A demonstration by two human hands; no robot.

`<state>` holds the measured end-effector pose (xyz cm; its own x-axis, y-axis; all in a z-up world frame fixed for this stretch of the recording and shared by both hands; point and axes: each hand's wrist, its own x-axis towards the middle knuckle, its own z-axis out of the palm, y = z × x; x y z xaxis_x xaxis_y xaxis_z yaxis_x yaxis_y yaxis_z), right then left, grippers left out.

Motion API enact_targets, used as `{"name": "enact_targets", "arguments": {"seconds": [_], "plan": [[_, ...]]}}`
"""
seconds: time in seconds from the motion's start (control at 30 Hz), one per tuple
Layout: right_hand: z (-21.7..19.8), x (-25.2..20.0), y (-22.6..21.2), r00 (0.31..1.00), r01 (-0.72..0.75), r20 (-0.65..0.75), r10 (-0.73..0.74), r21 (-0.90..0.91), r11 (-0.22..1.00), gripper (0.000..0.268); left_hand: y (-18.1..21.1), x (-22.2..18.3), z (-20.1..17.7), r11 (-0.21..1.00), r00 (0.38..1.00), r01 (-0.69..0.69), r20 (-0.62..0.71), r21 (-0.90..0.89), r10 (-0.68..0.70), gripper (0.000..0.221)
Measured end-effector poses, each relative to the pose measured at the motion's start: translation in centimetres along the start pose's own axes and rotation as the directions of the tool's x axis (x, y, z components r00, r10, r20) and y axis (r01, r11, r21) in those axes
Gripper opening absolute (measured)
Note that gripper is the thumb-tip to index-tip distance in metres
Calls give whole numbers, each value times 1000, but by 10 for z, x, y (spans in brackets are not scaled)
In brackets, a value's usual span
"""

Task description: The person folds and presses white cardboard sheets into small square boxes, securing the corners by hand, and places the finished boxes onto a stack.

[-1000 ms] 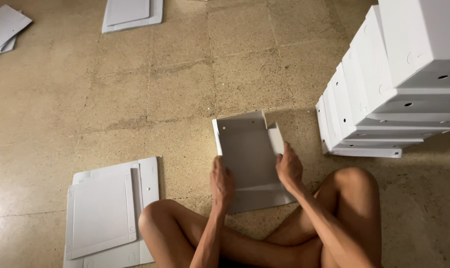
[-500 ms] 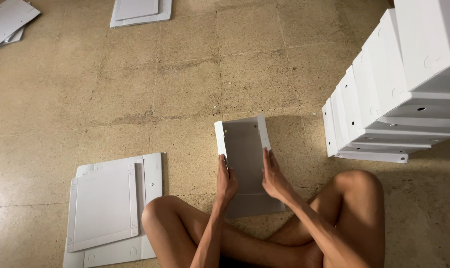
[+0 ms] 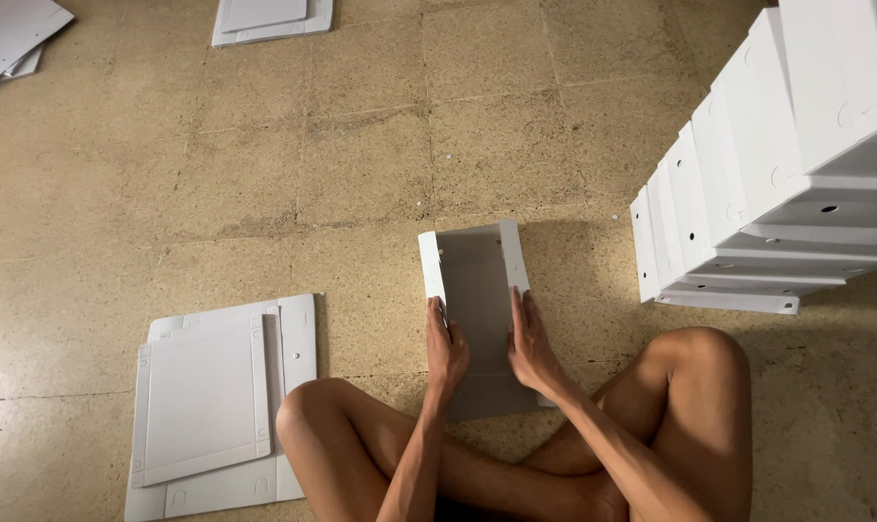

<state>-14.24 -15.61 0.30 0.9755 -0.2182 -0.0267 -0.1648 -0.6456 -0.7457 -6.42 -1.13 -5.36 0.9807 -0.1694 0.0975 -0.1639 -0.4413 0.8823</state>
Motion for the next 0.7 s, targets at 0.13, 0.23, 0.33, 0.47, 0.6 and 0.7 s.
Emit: {"name": "enact_targets", "arguments": {"seconds": [0.13,0.23,0.33,0.47,0.6,0.7], "plan": [[-27,-1,-23,997,-82,11,81,124,989,65,12,-2,-3,1000,1000,16,6,-8,-16,57],[-55,-2,-48,960,-281,86,268,239,929,59,40,-4,-14,998,998,69,10,11,-69,59],[-59,2,-33,918,-397,82,388,220,891,56,101,5,-23,949,996,92,-47,302,-82,66],[-43,18,15,887,-460,42,459,155,874,54,123,54,18,939,973,-219,-12,267,230,52],[-45,19,29,898,-439,67,435,189,878,60,117,137,77,987,992,-120,59,107,114,40],[-51,14,16,913,-401,70,401,314,860,64,17,185,151,995,928,74,370,-63,-45,47]]}}
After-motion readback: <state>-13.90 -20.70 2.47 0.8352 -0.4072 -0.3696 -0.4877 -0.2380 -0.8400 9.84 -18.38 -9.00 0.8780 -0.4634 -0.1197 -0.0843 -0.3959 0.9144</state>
